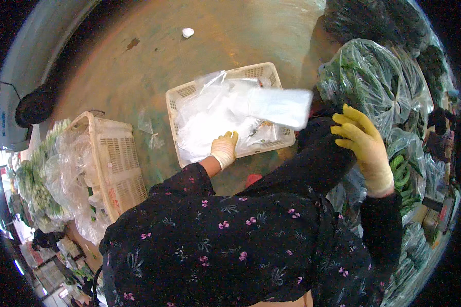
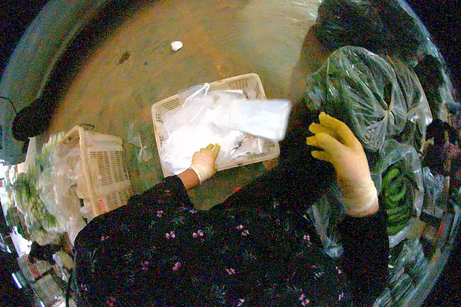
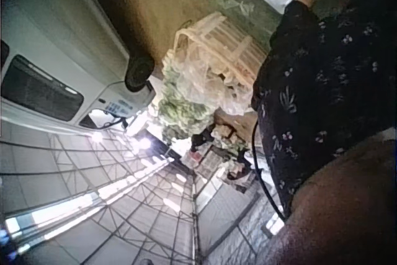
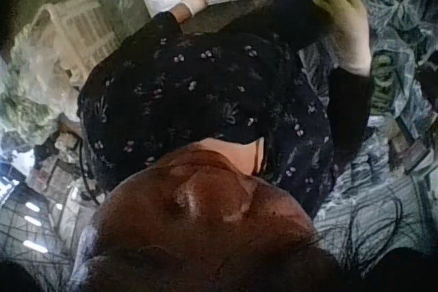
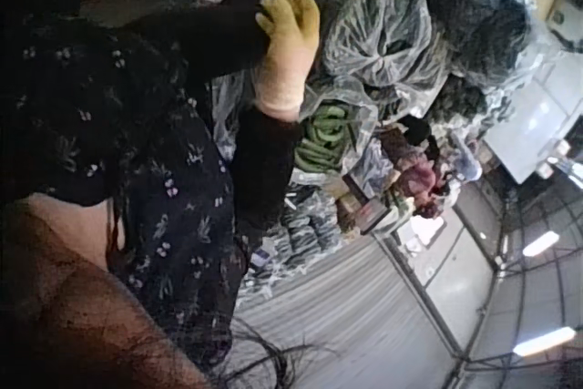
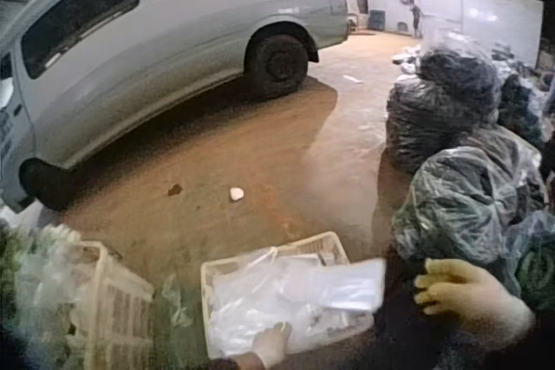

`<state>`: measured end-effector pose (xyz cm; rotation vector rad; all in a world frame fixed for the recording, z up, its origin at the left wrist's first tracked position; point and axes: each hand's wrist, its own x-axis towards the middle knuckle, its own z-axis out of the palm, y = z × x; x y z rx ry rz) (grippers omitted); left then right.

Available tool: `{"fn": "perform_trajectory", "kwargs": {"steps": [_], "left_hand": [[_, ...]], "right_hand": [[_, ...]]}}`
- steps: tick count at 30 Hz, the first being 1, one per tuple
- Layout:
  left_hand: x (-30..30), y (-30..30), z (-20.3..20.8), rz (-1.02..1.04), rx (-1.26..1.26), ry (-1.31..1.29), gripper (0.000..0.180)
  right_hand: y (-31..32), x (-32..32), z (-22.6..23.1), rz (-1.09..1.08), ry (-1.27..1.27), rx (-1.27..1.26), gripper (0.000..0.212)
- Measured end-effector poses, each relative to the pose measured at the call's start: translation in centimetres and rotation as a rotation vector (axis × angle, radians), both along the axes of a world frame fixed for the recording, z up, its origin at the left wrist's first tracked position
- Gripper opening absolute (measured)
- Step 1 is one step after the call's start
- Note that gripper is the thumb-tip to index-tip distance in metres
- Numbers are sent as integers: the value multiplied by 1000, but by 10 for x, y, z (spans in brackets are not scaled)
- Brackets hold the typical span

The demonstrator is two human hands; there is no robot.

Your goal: The person sorts cucumbers by hand from large sacks, places them into plastic bags, and weighs the bags on an electronic scale.

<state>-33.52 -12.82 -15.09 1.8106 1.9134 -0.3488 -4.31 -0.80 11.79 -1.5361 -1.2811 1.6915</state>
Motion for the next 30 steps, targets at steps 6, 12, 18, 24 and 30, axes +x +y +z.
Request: {"fn": "perform_trajectory", "kwargs": {"steps": [6,12,18,24,30], "left_hand": [[-60,-10,-45,4,71,227,60],[-133,23,-62,57,80,-98,23],[-148,85,140,748,502,-1401,35],[-110,96,237,822,-55,-2371,37],[-84,112,246,633,-120,-2410,38]], "right_hand": [[-13,19,31,-42,58,83,36],[-21,52,32,-120,105,147,34],[-21,66,44,-180,244,234,35],[-32,62,37,-154,383,200,31],[-50,59,42,-108,379,176,32]]}}
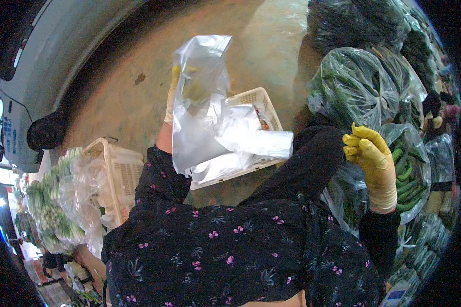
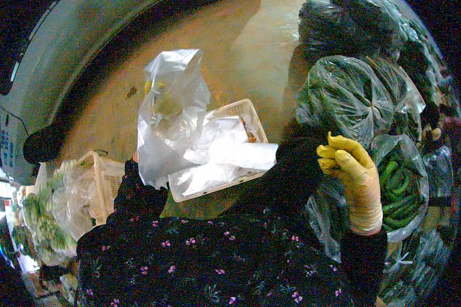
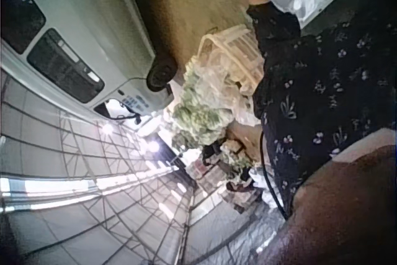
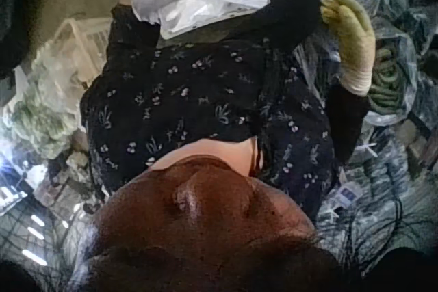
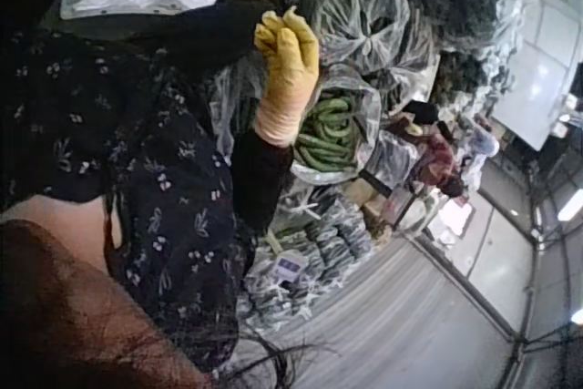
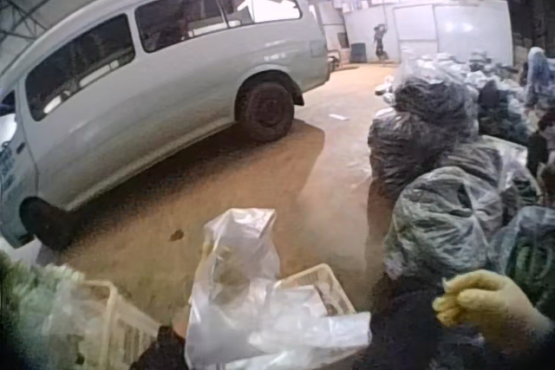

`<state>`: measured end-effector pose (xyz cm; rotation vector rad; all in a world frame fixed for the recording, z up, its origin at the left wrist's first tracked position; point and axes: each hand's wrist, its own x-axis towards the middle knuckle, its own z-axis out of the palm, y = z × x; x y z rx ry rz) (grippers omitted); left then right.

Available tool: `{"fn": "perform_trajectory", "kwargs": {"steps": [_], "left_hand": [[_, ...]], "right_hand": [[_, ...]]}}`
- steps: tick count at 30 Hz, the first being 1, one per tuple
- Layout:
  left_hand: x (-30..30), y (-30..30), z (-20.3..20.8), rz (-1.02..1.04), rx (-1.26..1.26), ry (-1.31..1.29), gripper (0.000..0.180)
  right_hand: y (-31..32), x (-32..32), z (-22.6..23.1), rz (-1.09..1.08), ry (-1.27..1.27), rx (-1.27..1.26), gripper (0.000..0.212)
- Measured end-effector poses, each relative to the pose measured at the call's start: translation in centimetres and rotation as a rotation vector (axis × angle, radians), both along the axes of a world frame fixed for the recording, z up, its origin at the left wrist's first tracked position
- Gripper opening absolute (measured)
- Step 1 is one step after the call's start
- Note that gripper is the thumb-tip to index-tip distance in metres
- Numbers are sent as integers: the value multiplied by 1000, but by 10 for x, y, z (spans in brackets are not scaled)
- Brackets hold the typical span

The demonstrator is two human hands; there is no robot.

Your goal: The person sorts cucumbers by hand from large sacks, places them into plastic bags, and weighs the bags on an electronic scale.

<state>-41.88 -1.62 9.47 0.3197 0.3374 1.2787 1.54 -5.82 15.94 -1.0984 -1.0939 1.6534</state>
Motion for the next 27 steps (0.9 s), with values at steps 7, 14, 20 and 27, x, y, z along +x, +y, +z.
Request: {"fn": "perform_trajectory", "kwargs": {"steps": [7,14,20,27], "left_hand": [[120,48,66,126,680,999,29],[252,40,103,216,1475,1492,44],[340,-1,74,159,1570,1866,59],[340,-34,40,-83,1279,1256,48]], "right_hand": [[4,-21,21,128,-99,166,43],[-3,-6,45,129,-40,474,62],[-19,66,-15,-307,228,87,35],[-77,148,-52,-688,431,218,27]]}}
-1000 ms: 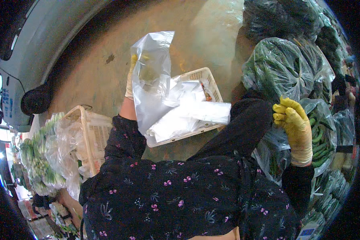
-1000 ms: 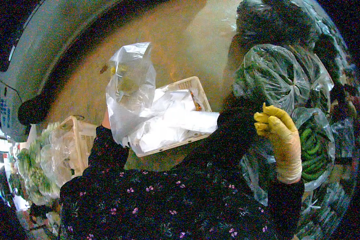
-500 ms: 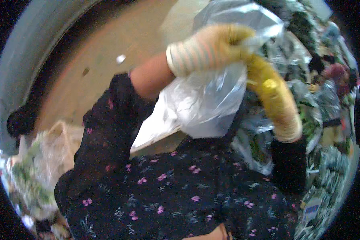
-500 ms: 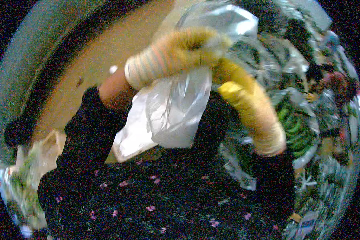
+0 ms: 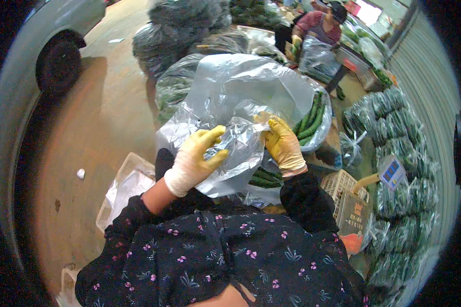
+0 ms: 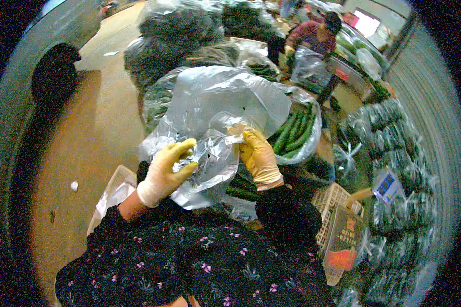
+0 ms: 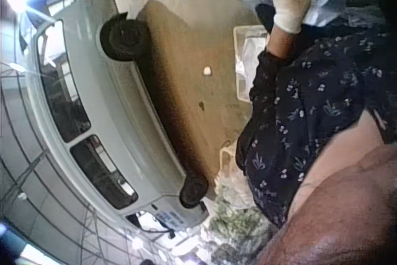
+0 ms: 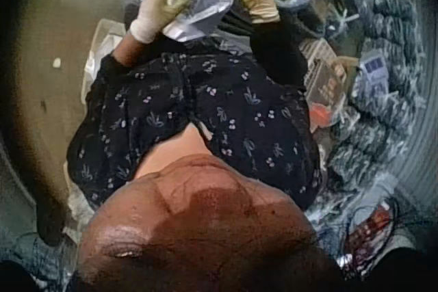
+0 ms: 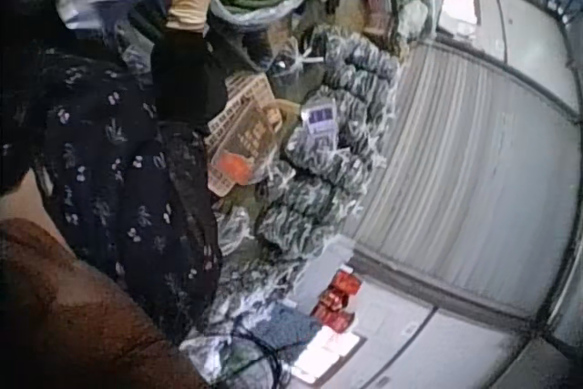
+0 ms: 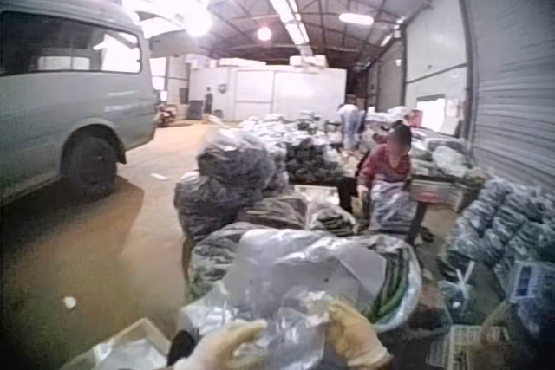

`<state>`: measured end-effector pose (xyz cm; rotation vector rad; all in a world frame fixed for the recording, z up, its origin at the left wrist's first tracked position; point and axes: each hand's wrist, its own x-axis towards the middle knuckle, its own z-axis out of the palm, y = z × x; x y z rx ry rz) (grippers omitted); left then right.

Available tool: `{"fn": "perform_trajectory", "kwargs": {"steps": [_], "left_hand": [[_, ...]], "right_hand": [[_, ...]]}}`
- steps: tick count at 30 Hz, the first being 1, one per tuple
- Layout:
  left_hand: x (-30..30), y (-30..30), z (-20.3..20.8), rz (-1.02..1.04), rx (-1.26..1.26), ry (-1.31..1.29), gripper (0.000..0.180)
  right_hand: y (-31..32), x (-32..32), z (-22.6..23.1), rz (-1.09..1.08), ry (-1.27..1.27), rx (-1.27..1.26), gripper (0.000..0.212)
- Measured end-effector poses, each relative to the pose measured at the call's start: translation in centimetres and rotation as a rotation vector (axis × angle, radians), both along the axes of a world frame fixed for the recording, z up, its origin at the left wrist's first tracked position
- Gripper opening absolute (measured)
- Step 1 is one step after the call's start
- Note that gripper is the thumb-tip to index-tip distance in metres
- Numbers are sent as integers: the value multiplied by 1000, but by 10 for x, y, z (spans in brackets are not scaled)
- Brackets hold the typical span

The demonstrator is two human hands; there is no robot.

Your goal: The person sorts cucumbers by hand from large sacks, places them into plastic bags, and weighs the bags on an electronic scale.

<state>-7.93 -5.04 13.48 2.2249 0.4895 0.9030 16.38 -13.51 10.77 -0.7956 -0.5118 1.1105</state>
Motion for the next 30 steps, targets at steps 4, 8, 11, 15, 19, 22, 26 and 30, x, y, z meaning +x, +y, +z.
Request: {"fn": "perform_trajectory", "kwargs": {"steps": [4,8,11,15,19,22,26,30], "left_hand": [[-16,-8,-24,-19,-640,-132,22],[3,-20,-31,-221,-999,74,35],[20,-25,-71,-368,-1489,342,62],[80,-44,-100,-644,-1922,-21,65],[138,3,-69,-473,-1486,-477,33],[107,101,-51,-667,-1327,-700,23],[22,149,31,51,-776,-702,32],[-87,164,35,270,-637,-773,40]], "right_hand": [[-19,22,-15,-80,217,13,27],[-60,63,-8,-209,225,84,24],[-78,72,-9,-228,-100,21,30],[-53,86,-13,-206,-123,2,32],[-39,91,28,-157,285,255,27],[-47,89,61,-102,75,232,32],[-72,113,49,-80,-79,96,45],[-101,136,4,-275,-184,-107,39]]}}
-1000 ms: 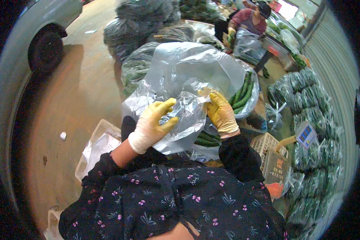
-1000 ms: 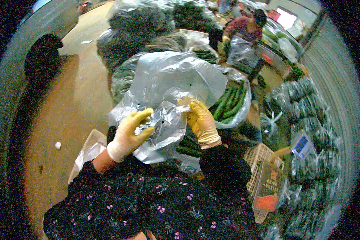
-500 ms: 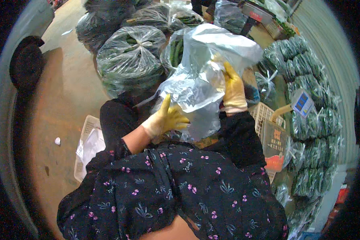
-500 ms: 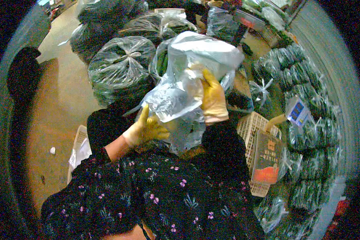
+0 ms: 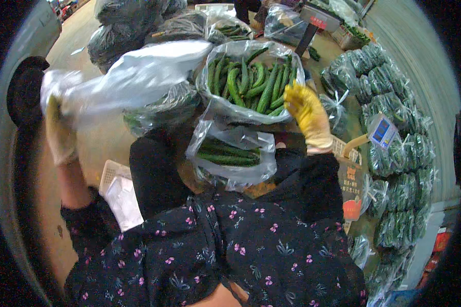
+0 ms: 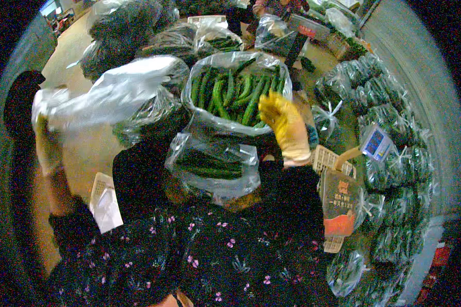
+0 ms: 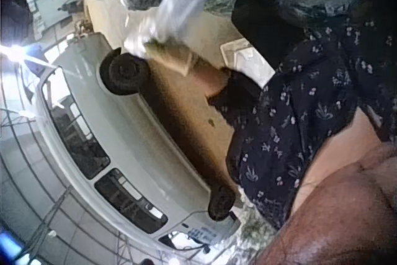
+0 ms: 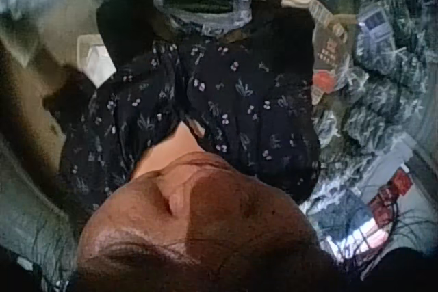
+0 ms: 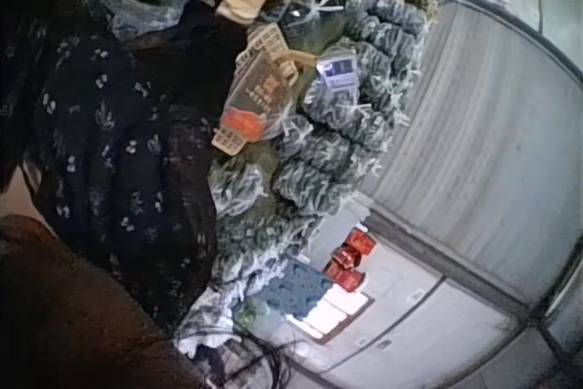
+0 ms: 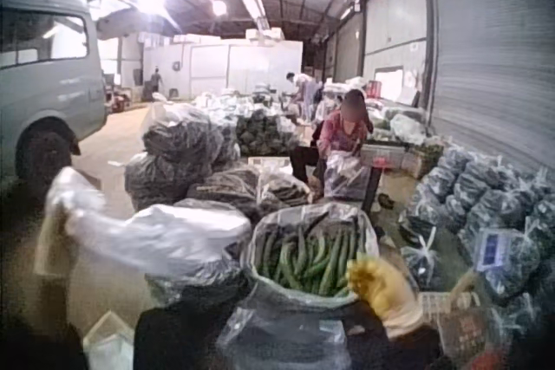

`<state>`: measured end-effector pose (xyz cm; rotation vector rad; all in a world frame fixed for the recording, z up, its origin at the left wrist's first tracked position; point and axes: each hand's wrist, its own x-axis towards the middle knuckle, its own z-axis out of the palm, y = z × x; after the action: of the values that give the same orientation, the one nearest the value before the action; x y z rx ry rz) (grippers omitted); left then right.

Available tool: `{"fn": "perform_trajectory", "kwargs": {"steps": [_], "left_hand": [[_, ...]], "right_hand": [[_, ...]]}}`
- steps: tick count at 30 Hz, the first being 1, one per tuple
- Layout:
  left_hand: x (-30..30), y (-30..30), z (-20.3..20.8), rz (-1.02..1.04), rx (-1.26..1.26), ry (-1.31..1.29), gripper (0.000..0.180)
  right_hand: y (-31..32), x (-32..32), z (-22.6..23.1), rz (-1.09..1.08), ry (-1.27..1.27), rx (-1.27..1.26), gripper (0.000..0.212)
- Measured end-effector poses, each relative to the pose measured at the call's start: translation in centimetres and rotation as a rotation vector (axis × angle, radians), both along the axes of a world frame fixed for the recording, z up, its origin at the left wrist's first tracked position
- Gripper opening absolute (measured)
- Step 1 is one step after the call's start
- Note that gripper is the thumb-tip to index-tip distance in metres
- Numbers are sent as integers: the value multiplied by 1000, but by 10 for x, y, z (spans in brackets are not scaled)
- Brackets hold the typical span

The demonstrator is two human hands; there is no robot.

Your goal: The person sorts cucumbers by hand from large sacks, places them into plastic bags, and weighs the bags on an electronic scale.

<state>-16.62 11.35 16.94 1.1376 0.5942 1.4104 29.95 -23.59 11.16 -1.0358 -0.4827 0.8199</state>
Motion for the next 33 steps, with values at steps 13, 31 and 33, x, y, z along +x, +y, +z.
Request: {"fn": "perform_trajectory", "kwargs": {"steps": [13,31,33], "left_hand": [[-292,-195,-366,-2,-423,1725,26],[-199,-165,-289,-129,-772,1339,32],[-190,-166,-287,-109,-612,1390,38]], "right_hand": [[-8,-54,-163,116,-943,-1291,96],[-58,-52,-70,103,-99,-270,44],[-61,-53,-66,148,-299,-487,46]]}}
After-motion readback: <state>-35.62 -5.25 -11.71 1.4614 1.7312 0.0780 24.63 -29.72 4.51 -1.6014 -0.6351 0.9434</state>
